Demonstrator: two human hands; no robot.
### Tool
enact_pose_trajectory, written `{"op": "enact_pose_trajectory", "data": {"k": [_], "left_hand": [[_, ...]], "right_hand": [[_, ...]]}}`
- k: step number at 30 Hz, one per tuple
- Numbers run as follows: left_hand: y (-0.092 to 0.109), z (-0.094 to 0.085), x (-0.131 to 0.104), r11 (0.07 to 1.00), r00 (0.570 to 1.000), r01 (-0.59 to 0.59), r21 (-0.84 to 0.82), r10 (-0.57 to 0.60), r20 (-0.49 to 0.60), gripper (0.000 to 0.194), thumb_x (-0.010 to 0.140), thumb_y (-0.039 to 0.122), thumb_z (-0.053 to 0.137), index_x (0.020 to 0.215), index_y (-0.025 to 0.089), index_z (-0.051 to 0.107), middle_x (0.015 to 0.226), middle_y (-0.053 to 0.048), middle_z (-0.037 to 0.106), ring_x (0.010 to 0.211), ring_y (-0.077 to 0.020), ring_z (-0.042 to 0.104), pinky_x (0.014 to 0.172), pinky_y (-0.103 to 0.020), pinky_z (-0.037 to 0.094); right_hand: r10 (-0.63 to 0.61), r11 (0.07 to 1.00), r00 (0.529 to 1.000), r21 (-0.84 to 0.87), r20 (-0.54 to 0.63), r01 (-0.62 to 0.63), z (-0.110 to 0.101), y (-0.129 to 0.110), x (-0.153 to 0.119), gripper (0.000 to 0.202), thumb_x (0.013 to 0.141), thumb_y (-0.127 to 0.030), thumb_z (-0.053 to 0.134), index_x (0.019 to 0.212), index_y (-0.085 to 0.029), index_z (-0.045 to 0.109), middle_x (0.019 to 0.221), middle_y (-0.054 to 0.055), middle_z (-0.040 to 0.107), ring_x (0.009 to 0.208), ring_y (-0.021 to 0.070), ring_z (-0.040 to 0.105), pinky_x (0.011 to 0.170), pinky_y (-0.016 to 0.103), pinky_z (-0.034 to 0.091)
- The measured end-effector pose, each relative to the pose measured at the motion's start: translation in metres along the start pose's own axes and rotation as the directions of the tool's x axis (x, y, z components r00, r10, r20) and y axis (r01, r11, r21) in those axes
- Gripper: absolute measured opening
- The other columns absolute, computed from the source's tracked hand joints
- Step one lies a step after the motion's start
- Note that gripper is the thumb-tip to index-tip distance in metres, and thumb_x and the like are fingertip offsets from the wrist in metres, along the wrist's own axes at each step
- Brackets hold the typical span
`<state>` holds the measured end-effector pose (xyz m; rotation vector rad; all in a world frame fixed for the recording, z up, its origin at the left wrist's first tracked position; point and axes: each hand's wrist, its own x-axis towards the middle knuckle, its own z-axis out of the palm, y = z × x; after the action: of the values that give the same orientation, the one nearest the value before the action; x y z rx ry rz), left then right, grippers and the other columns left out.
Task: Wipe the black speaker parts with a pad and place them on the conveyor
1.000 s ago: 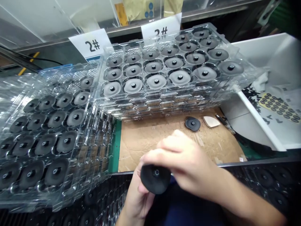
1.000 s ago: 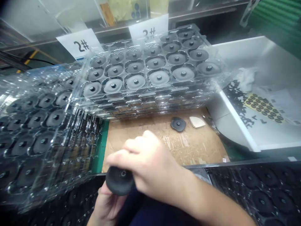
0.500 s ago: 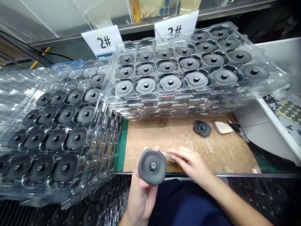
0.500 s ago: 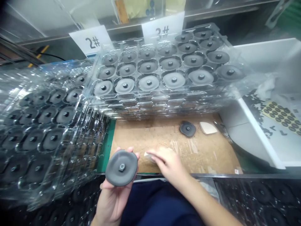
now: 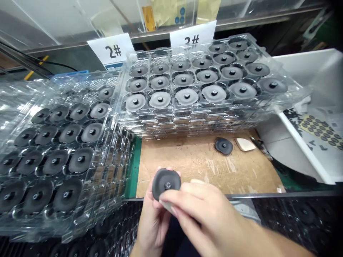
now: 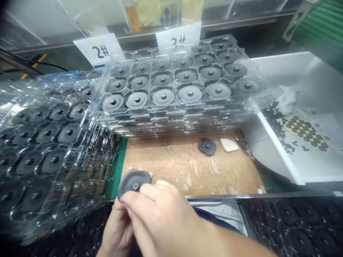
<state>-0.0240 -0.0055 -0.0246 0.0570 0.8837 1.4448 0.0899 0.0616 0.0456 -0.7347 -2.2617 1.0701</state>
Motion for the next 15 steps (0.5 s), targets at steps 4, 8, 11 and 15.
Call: {"op": "enact_pose_trajectory", "data": {"k": [4,8,11,15], "left_hand": [[0.001,0.006,-0.003,0.999,0.999,0.038,0.024,-0.039,0.032,0.049,0.062,0.033,0.075,0.109,0.024,0.062,0.107,-0.005,0.067,0.105,-0.0244,0.057,0.093,-0.031,0.044],[0.010,0.014,-0.005,0.992,0.991,0.126,-0.020,-0.125,0.048,0.041,0.066,0.023,0.073,0.106,0.028,0.064,0.105,-0.002,0.069,0.102,-0.0183,0.060,0.084,-0.021,0.047],[0.013,0.013,-0.005,0.989,0.987,0.132,-0.069,-0.124,0.106,0.042,0.062,0.017,0.076,0.102,0.029,0.066,0.105,0.000,0.069,0.096,-0.0174,0.063,0.085,-0.022,0.048],[0.007,0.012,-0.004,0.991,0.980,0.104,-0.088,-0.087,0.181,0.047,0.061,0.012,0.075,0.104,0.027,0.065,0.109,0.000,0.068,0.100,-0.0165,0.061,0.086,-0.019,0.046]], "right_hand": [[0.031,0.995,0.998,-0.096,-0.057,-0.036,0.003,0.007,0.006,0.025,0.087,-0.014,0.043,0.105,-0.014,0.060,0.081,0.006,0.063,0.074,0.0174,0.055,0.068,0.031,0.044],[-0.116,0.993,0.993,-0.011,-0.019,0.116,-0.003,0.007,0.002,0.027,0.086,-0.010,0.041,0.106,-0.009,0.059,0.078,0.006,0.062,0.073,0.0160,0.053,0.070,0.029,0.043],[-0.028,0.999,0.994,0.022,0.104,0.026,-0.018,0.004,-0.015,0.022,0.084,-0.007,0.046,0.099,-0.015,0.060,0.077,0.002,0.063,0.069,0.0120,0.054,0.067,0.024,0.043],[0.127,0.970,0.992,-0.206,-0.023,-0.129,-0.029,0.002,-0.026,0.023,0.083,-0.010,0.047,0.101,-0.017,0.059,0.075,0.003,0.062,0.062,0.0139,0.052,0.065,0.028,0.041]]}}
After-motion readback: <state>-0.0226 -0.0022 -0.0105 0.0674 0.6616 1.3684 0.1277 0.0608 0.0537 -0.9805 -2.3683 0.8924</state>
